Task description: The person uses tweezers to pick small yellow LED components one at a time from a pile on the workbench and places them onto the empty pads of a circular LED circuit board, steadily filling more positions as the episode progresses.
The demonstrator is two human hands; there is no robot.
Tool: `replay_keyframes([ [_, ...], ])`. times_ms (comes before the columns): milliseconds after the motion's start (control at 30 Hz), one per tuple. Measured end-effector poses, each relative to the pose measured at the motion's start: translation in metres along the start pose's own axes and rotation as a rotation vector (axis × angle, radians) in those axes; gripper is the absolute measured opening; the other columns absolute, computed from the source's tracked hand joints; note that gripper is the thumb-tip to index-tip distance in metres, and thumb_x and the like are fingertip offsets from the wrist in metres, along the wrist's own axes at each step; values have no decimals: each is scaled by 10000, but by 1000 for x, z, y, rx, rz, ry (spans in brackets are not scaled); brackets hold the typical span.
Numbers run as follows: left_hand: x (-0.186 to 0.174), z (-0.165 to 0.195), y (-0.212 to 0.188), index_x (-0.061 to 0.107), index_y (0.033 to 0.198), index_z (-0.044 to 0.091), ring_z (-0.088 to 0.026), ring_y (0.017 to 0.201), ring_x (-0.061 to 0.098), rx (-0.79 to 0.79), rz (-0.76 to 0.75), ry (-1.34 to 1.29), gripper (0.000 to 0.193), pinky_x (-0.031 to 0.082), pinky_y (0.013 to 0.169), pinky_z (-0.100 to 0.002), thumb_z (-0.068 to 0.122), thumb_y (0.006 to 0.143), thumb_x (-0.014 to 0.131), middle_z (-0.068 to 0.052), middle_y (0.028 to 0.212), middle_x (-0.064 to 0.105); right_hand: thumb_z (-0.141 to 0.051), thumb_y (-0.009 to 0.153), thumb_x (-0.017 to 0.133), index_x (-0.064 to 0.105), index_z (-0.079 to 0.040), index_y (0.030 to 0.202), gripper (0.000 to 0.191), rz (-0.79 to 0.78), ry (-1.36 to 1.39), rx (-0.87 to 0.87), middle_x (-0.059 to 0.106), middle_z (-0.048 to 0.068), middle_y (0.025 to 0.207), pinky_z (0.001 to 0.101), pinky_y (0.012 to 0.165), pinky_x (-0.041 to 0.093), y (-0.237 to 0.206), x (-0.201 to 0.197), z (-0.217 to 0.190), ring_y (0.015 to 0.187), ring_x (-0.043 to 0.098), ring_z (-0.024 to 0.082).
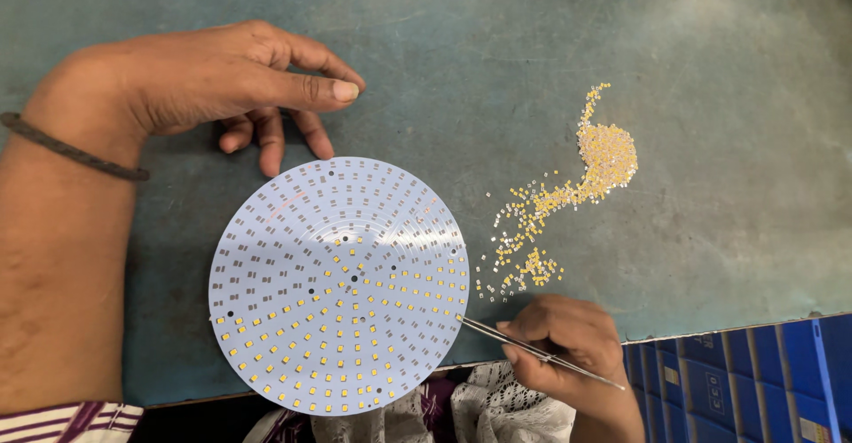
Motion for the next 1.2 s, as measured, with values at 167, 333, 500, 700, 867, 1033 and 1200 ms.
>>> replay_keyframes([
  [167,1,1,0,625,1366,114,-160,467,678,7,-2,8,711,415,351,-250,563,816,663,-206,976,785,-64,744,812,686,-14,804,148,2,-32,17,709,54,732,242,509,474,-1,0,2,579,654,115],
  [333,2,3,-1,626,1365,122,-150,461,666,0,-12,4,700,410,348,-249,558,817,661,-196,978,791,-67,722,821,682,-16,786,161,5,-28,56,688,49,695,242,511,474,-3,-4,5,564,638,113],
  [500,1,2,-1,632,1365,138,-158,456,657,-34,15,16,674,407,355,-260,535,822,670,-190,973,793,-60,768,814,658,4,817,176,154,-98,82,723,84,774,249,567,518,-1,-12,6,655,702,142],
  [700,1,2,-1,636,1367,147,-155,459,658,-39,18,18,669,410,359,-255,538,826,671,-182,970,796,-84,731,837,681,10,812,200,120,-134,96,737,91,760,245,541,505,2,-9,4,622,695,138],
  [867,0,2,-2,634,1368,146,-156,456,660,-33,21,10,669,409,355,-254,534,825,673,-183,968,796,-85,752,840,672,12,813,204,123,-135,78,737,91,771,238,561,519,3,-8,3,647,707,138],
  [1033,1,2,-2,628,1366,129,-155,453,662,-23,24,15,678,409,353,-251,536,826,670,-184,970,796,-53,773,823,656,26,812,189,164,-90,102,735,103,779,237,566,531,1,-11,5,663,723,149],
  [1200,2,4,-1,628,1361,123,-154,452,663,-4,10,31,686,415,349,-253,553,827,657,-185,974,791,-44,756,825,653,31,804,194,146,-115,73,723,108,761,241,583,548,-1,-11,6,667,731,155],
])
Point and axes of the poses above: each hand's wrist, its own y-axis towards the middle knuckle, its own x-axis out of the palm, z = x × y, the point moved 5 cm from there along y, towards the middle knuckle
